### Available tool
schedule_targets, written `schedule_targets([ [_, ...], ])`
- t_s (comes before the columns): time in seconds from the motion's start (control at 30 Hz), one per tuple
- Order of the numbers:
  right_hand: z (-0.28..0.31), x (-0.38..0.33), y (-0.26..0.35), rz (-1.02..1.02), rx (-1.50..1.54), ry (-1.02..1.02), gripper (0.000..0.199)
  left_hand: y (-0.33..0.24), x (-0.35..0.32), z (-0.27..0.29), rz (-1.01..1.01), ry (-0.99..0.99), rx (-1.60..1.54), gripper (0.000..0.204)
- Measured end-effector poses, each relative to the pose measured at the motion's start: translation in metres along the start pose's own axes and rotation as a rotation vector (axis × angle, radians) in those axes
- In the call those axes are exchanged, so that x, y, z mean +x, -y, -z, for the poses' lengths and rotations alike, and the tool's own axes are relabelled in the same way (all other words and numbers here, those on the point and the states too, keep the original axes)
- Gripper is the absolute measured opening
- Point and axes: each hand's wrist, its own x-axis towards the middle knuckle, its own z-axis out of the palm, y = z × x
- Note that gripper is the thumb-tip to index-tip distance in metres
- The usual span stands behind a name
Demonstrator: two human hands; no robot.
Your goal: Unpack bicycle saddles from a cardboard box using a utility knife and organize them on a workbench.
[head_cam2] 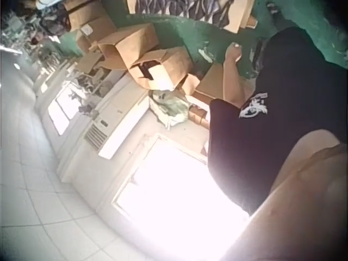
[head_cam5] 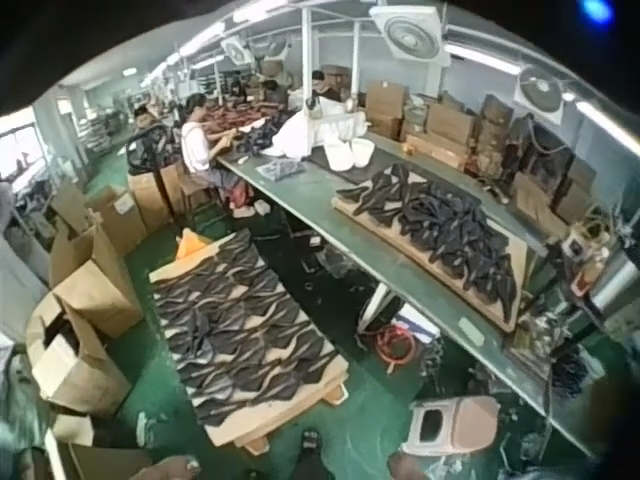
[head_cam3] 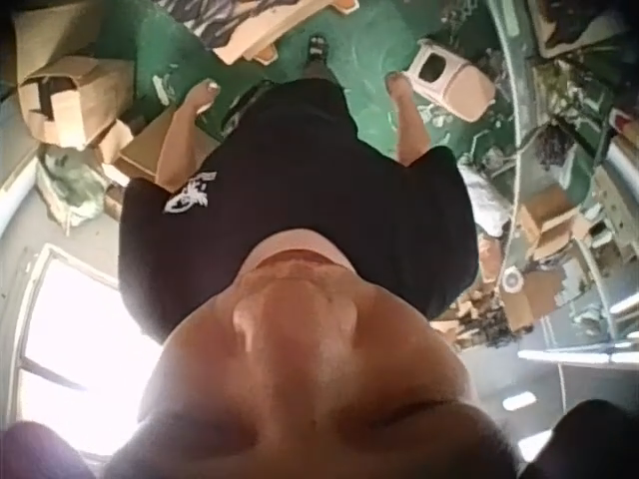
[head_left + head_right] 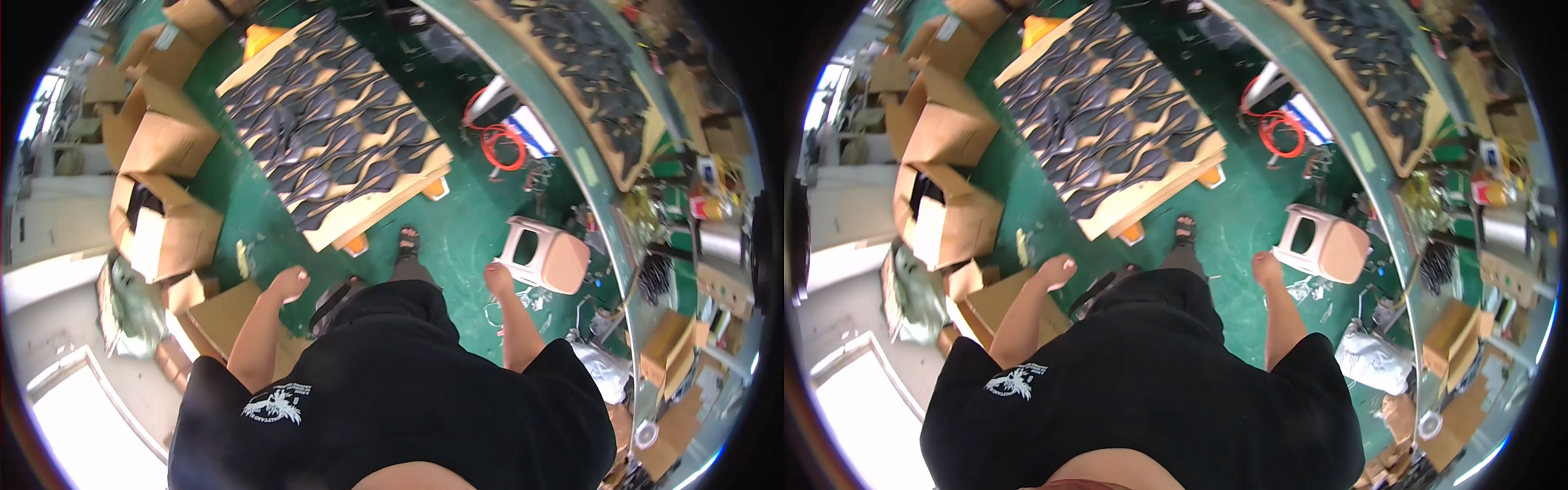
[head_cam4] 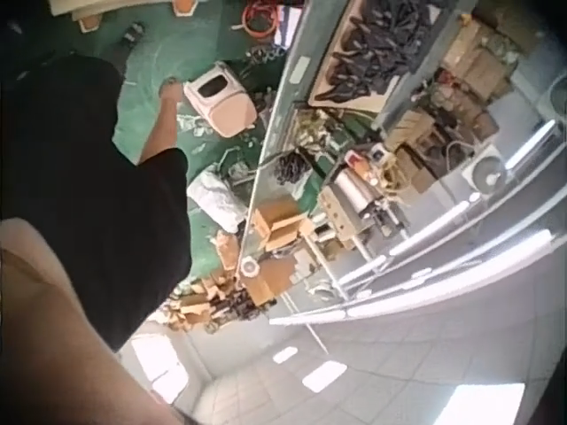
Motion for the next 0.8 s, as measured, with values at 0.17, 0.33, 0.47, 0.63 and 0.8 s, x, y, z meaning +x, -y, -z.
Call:
schedule_targets([
  [0.17, 0.006, 0.082, 0.053, 0.075, 0.145, -0.05, 0.027, 0.027, -0.003, 0.056, 0.084, -0.243, -0.228, 0.026],
  [0.33, -0.033, 0.148, 0.112, -0.008, 0.405, 0.061, 0.026, 0.127, 0.036, 0.125, 0.198, -0.251, -0.217, 0.028],
  [0.47, -0.084, 0.175, 0.189, -0.117, 0.676, 0.136, 0.026, 0.173, 0.085, 0.205, 0.222, -0.303, -0.338, 0.014],
  [0.63, -0.184, 0.198, 0.236, -0.186, 0.658, 0.056, 0.026, 0.247, 0.224, 0.322, 0.204, -0.378, -0.676, 0.021],
  [0.8, -0.289, 0.212, 0.306, -0.478, 0.83, 0.066, 0.03, 0.35, 0.39, 0.432, 0.233, -0.516, -0.269, 0.031],
])
